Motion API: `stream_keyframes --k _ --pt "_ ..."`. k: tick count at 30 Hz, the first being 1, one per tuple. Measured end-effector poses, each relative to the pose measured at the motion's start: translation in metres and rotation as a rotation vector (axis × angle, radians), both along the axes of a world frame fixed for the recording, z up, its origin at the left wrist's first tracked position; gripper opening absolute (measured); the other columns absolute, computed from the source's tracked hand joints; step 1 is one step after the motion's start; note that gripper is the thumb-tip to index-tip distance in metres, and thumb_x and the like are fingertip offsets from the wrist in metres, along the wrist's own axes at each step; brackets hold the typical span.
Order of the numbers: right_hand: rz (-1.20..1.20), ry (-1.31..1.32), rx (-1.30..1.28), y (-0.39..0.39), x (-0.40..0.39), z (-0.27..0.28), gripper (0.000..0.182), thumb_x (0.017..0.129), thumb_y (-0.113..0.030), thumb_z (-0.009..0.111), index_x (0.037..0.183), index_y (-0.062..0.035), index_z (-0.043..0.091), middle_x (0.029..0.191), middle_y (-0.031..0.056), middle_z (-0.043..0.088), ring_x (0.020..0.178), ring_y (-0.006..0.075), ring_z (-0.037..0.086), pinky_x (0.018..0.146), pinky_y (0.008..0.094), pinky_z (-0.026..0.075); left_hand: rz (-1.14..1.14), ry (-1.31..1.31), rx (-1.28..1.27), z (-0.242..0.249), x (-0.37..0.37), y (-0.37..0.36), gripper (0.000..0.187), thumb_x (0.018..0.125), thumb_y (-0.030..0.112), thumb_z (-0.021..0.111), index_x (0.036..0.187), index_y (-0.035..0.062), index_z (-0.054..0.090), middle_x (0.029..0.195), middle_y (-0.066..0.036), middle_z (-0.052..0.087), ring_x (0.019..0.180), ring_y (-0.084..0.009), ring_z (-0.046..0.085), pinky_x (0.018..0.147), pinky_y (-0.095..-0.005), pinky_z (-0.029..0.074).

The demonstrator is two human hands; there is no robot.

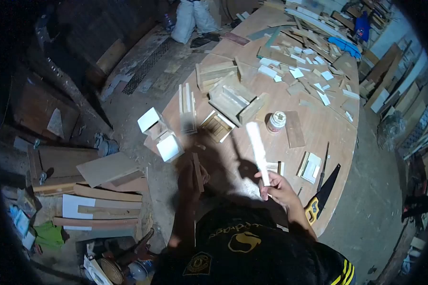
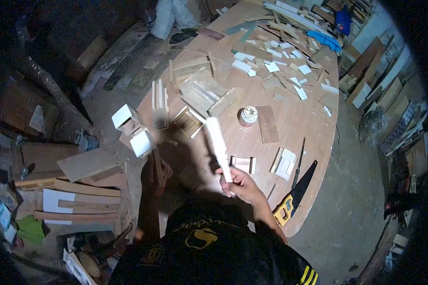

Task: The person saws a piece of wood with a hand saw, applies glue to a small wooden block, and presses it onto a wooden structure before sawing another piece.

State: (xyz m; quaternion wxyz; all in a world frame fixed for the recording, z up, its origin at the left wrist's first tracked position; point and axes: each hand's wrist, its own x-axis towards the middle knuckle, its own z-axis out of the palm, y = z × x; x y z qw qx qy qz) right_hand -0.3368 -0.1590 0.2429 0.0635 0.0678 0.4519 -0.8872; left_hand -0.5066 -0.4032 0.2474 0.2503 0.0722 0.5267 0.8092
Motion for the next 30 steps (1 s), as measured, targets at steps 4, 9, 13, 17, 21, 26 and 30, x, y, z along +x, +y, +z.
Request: stream_keyframes --k 4,9,13,17,21,26,30 --pt "0.068 0.021 0.303 -0.025 -0.006 0.028 0.047 0.082 0.01 0.039 0.126 0.0023 0.052 0.077 0.002 0.054 0.066 0.0093 0.05 0.063 0.0228 0.042 -0.038 -0.045 0.196 0.029 -0.008 -0.004 0.045 0.103 0.045 0.037 0.084 0.0081 0.055 0.059 -0.002 0.045 0.05 -0.015 0.04 0.055 -0.033 0.035" --pt "-0.043 0.352 0.856 -0.032 -0.018 0.077 0.043 0.088 0.0 0.051 0.131 -0.0028 0.056 0.074 0.0023 0.052 0.066 0.011 0.047 0.064 0.0249 0.042 0.087 -0.078 0.258 0.104 -0.008 -0.021 0.041 0.104 0.037 0.036 0.081 0.0072 0.051 0.055 -0.004 0.041 0.045 -0.0144 0.036 0.046 -0.0292 0.031" --pt "0.015 0.685 1.075 -0.039 -0.05 0.121 0.04 0.086 -0.009 0.061 0.125 -0.0034 0.062 0.069 0.0066 0.047 0.059 0.0163 0.047 0.057 0.0286 0.04 -0.026 0.052 0.411 0.11 -0.011 -0.047 0.04 0.103 0.039 0.039 0.081 0.0087 0.051 0.057 -0.004 0.044 0.046 -0.015 0.038 0.048 -0.0287 0.032" --pt "-0.011 0.777 1.16 -0.052 -0.065 0.127 0.039 0.084 -0.018 0.066 0.121 -0.0034 0.065 0.064 0.0093 0.041 0.052 0.0227 0.044 0.05 0.0317 0.037 0.039 -0.021 0.365 0.119 -0.001 -0.064 0.039 0.103 0.039 0.042 0.082 0.0082 0.053 0.061 -0.004 0.047 0.051 -0.0145 0.043 0.051 -0.0296 0.034" --pt "0.024 0.798 1.158 -0.059 -0.065 0.133 0.04 0.083 -0.017 0.068 0.121 -0.0033 0.065 0.064 0.0083 0.042 0.052 0.0206 0.044 0.05 0.0311 0.037 0.152 -0.037 0.352 0.133 0.013 -0.071 0.036 0.1 0.04 0.049 0.084 0.0078 0.055 0.064 -0.004 0.05 0.054 -0.014 0.045 0.053 -0.0293 0.035" --pt "0.002 0.823 1.184 -0.061 -0.062 0.136 0.04 0.083 -0.017 0.069 0.12 -0.0027 0.066 0.063 0.0074 0.042 0.052 0.019 0.043 0.05 0.031 0.036 0.092 -0.02 0.438 0.124 0.009 -0.073 0.036 0.1 0.04 0.049 0.083 0.0081 0.054 0.063 -0.004 0.049 0.053 -0.0139 0.044 0.053 -0.0296 0.034" --pt "-0.057 0.847 1.256 -0.058 -0.056 0.136 0.039 0.082 -0.014 0.071 0.119 -0.0018 0.066 0.063 0.0079 0.042 0.052 0.0192 0.044 0.05 0.0309 0.036 0.016 0.043 0.498 0.122 0.01 -0.068 0.035 0.101 0.037 0.047 0.084 0.007 0.054 0.064 -0.004 0.048 0.054 -0.0132 0.044 0.052 -0.0294 0.035"
